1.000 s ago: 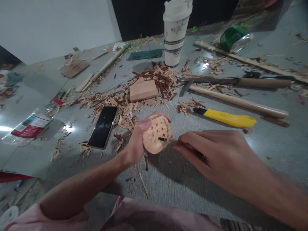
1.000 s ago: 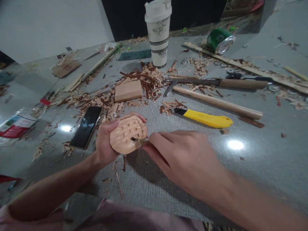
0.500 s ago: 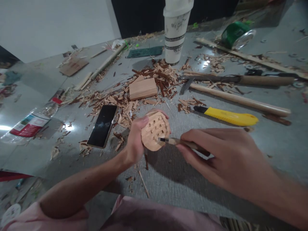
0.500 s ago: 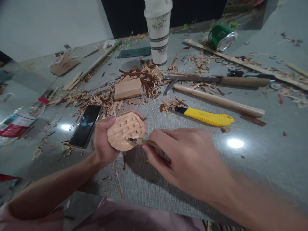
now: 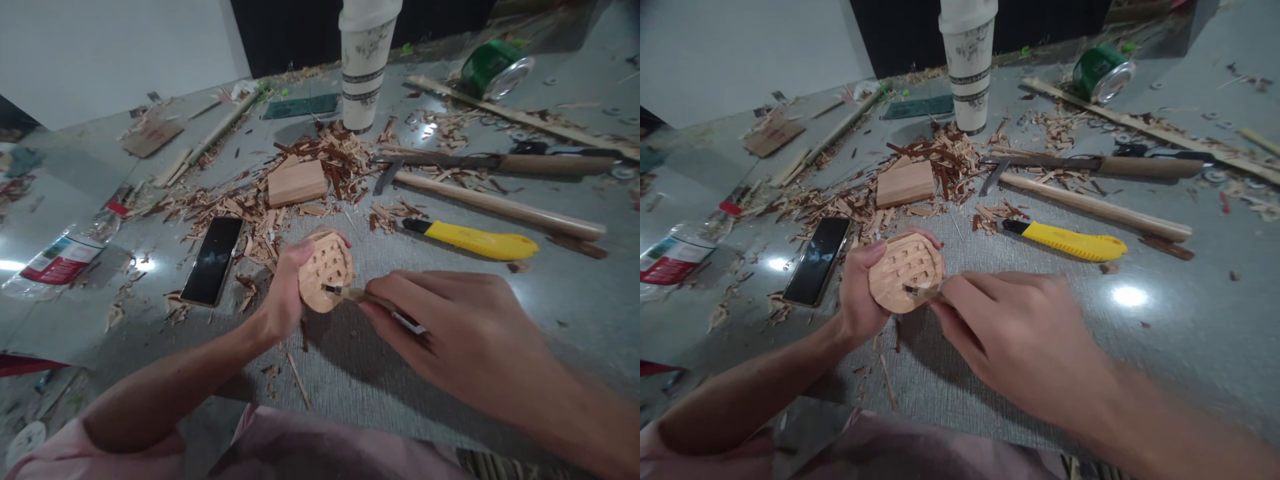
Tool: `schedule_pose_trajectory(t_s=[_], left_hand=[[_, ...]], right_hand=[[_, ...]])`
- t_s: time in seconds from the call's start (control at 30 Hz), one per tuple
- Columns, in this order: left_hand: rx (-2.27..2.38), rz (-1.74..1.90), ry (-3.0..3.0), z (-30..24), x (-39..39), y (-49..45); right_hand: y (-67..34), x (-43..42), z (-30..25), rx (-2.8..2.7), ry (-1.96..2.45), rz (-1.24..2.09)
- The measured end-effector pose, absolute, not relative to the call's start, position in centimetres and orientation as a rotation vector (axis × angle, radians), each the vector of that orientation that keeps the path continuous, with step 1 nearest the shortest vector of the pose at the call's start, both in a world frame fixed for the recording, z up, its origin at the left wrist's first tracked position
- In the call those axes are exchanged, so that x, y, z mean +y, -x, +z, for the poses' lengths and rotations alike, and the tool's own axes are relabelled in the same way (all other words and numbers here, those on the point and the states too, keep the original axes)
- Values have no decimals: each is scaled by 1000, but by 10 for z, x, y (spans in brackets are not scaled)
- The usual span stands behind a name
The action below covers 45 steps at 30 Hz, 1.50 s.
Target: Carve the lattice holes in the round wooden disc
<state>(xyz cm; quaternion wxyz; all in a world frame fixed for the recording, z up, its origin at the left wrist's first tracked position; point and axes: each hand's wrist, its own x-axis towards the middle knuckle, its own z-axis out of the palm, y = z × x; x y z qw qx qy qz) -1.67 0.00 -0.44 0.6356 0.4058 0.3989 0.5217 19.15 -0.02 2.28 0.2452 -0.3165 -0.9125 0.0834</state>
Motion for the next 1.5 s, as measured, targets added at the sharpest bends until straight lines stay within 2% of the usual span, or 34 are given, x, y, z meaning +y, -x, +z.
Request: schedule_pose_trajectory(t_s=[0.27, 0.5, 0.87, 0.93, 1.1, 1.2, 1.3, 1.5], left_hand=[[940, 1207, -911, -2, -6, 13], [859, 1056, -809, -2, -4, 14], [858, 1188, -886, 8, -9, 15], [861, 1159, -890, 5, -9, 16], [806, 1017, -823, -3, -5, 15], [775, 1009, -809, -3, -5, 14], [754, 1030, -806, 3, -7, 14], [770, 1092, -841, 7, -11, 16]], right_hand=[[-190, -4, 27, -2512, 805, 239], [-192, 0, 24, -2539, 761, 277], [-183, -5, 25, -2372, 820, 718], [-182, -6, 24, -2392, 823, 665], [-188, -2, 18, -2517, 735, 278], [-193, 0, 14, -2552, 663, 211], [-194, -2, 14, -2510, 692, 333], [-185, -9, 23, -2350, 806, 806]])
